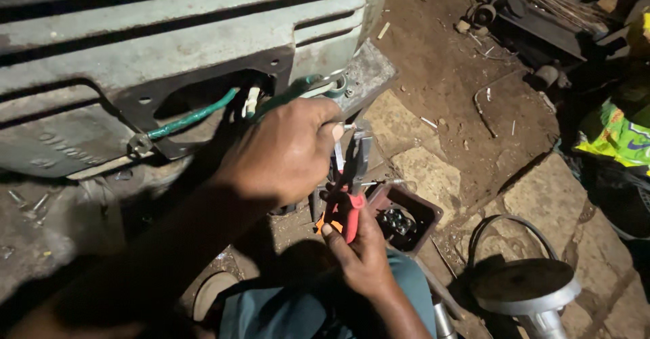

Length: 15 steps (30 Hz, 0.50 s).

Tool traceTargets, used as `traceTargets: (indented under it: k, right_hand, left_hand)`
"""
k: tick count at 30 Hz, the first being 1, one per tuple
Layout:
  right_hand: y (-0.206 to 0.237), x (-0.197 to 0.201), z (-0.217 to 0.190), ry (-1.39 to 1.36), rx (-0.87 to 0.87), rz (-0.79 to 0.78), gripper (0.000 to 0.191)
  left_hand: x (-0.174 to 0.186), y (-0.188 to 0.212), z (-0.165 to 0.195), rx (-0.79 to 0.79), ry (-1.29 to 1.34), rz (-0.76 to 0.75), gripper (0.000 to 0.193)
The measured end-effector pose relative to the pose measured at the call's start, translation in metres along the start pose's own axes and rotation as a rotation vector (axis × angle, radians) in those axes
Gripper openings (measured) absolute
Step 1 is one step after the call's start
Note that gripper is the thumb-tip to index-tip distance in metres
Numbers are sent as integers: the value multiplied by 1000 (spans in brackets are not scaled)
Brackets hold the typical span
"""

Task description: The person works on the wiring of an electric motor, using pliers to cut and strip the green and white wires at the terminal box, hammering a fitting, and wrapping the wire ends with green tape before arranging the connected wires back into the motor's terminal opening.

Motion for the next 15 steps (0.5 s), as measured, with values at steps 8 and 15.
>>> traceTargets:
  k: [8,15]
  right_hand:
    - [-10,-5,-34,407,160,50,66]
    - [-18,-3,-46,648,166,135,62]
  left_hand:
    - [1,2,4,60,-35,-49,23]
    - [-1,2,2,107,34,-105,21]
Point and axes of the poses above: each hand's wrist, its own y-axis away from the middle knuckle, its own x-axis out of the back of the hand, z = x × y, the point moved 5 cm from there along -y, towards the middle knuckle, and after that the axes turned 15 degrees about -z, right-handed, at the moved point
